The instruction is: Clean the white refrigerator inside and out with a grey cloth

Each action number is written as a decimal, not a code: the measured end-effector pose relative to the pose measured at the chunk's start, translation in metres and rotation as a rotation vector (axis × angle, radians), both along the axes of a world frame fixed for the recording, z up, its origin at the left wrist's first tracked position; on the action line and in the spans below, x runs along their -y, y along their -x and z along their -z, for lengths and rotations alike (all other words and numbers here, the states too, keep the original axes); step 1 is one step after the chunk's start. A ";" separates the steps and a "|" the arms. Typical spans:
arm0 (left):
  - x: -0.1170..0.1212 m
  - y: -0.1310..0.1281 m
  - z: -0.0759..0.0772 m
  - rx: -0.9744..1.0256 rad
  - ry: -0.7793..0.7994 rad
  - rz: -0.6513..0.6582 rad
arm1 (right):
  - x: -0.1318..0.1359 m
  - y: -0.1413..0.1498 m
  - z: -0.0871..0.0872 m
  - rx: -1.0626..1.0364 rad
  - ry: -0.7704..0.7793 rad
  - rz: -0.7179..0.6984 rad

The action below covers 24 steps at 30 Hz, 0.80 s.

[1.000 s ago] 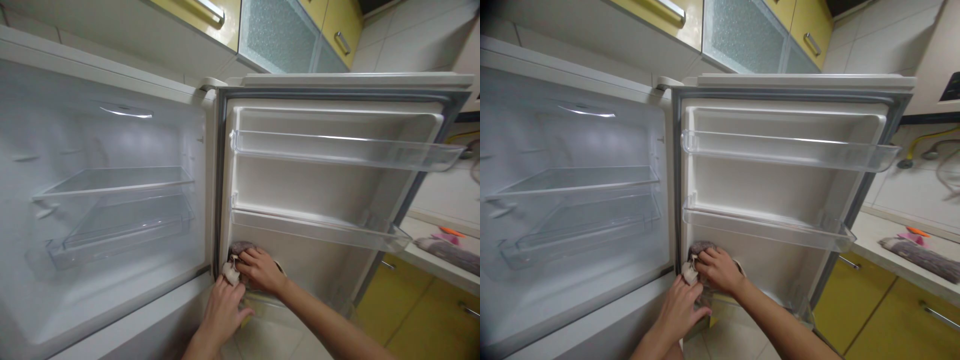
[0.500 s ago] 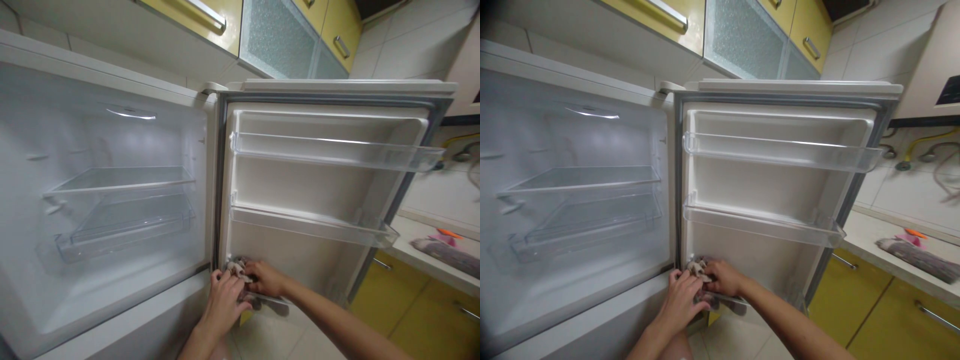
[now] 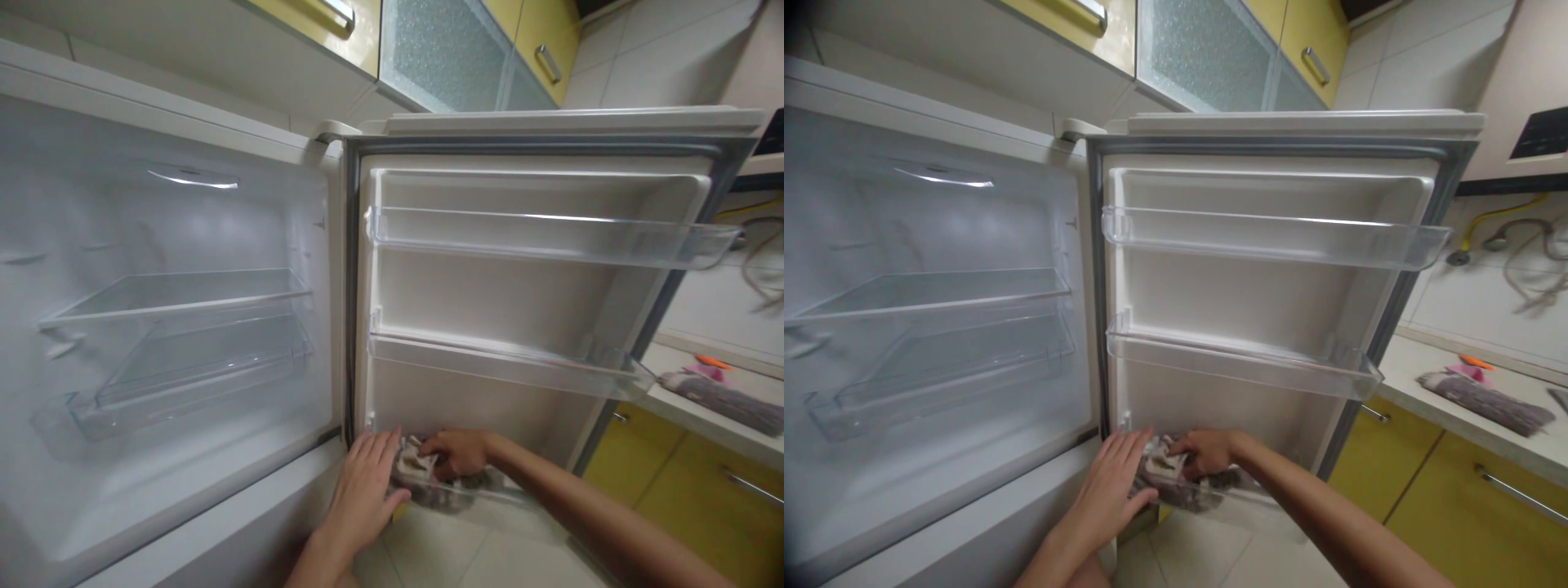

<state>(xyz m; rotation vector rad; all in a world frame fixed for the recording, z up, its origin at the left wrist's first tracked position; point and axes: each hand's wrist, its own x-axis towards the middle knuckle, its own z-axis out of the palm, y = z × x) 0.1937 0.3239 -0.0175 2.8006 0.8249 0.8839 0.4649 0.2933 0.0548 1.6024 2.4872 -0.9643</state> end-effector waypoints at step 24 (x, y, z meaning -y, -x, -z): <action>0.001 0.003 -0.012 -0.003 0.023 0.003 | 0.127 -0.056 -0.053 0.451 -1.628 0.416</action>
